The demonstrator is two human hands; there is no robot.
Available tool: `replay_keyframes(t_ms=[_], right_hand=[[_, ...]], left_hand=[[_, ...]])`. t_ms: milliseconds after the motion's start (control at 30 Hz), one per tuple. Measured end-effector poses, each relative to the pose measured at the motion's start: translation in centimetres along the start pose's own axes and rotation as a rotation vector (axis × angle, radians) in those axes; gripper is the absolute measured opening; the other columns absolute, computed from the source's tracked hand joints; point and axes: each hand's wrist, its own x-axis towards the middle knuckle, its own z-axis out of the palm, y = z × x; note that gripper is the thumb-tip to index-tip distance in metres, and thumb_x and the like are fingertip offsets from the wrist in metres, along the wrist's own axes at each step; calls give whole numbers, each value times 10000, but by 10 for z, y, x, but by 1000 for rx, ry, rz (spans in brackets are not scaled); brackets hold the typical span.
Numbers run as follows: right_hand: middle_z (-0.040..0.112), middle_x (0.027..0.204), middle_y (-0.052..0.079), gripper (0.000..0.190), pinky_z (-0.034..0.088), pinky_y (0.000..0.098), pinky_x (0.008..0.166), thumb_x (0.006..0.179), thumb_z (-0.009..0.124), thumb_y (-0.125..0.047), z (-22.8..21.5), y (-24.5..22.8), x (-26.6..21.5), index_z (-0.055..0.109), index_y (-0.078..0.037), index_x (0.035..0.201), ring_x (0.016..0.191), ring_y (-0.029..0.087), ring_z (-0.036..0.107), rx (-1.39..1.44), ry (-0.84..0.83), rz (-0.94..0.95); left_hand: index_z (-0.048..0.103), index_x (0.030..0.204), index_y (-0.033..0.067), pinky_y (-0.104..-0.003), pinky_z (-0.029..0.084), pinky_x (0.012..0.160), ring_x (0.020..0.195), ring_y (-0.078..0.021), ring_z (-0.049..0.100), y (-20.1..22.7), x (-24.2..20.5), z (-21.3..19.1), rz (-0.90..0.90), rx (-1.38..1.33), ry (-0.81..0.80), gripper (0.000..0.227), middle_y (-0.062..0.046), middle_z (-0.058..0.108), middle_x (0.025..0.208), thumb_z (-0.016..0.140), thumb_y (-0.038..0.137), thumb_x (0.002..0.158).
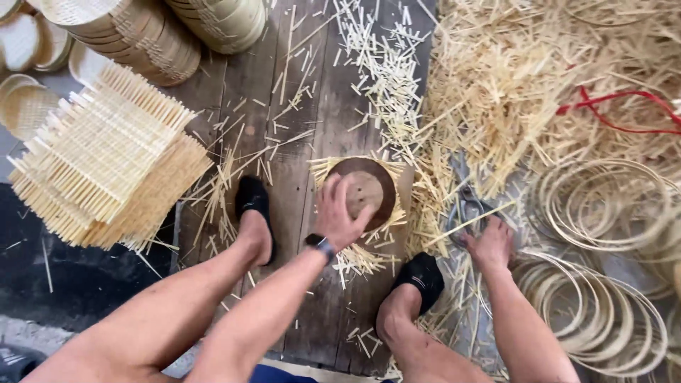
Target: Assembling and weaving the bottom of a bamboo steamer basket using strips and a wooden mold.
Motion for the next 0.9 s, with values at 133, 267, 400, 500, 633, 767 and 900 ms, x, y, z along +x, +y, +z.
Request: replay_keyframes(t_ms=[133,267,400,500,633,767,900], right_hand=[[595,1319,252,716,450,531,1039,701,886,-218,5,-8,15,576,-7,1311,1227,434,555,51,-86,60],[715,1109,225,554,516,479,965,689,844,-158,25,30,31,648,0,1182,1038,368,682,222,-337,136],[742,865,217,457,562,445,766,703,860,-240,-22,-4,5,667,33,1015,833,333,724,364,-403,149],[752,829,235,465,575,449,744,824,803,-391,-54,-45,-36,704,24,1009,794,333,752,215,-425,198],[707,913,239,511,543,471,799,858,764,-471,-66,-73,-28,715,5,1037,878,358,699,202,-185,-55],[613,1054,230,603,498,500,882,783,780,-505,-59,-103,-25,663,12,1069,1019,393,585,-28,71,-341],[607,1028,211,579,503,485,898,817,728,-519,-59,-131,-10,658,18,1023,1005,355,583,-259,50,-381]], left_hand=[[392,1466,22,-596,360,995,1249,-447,436,25,41,28,-404,50,133,1093,-292,465,1355,904,635,719],[389,1459,170,-581,427,938,1194,-428,472,28,49,27,-487,216,33,1127,-237,487,1284,874,620,546],[467,1460,304,-556,474,949,1172,-398,526,40,42,-2,-130,54,-53,965,-185,513,1278,837,542,601],[512,1481,280,-568,488,1021,1217,-386,527,19,28,30,-8,11,-214,906,-168,517,1335,831,528,670],[507,1463,287,-705,349,975,1231,-488,432,15,40,15,47,115,-392,1061,-254,448,1374,874,574,510],[402,1493,253,-676,272,1087,1367,-473,361,54,27,11,-119,176,-222,1063,-231,369,1496,856,549,579],[372,1534,258,-652,303,1071,1335,-496,363,59,15,34,-383,117,-80,1091,-280,347,1454,885,475,596]])
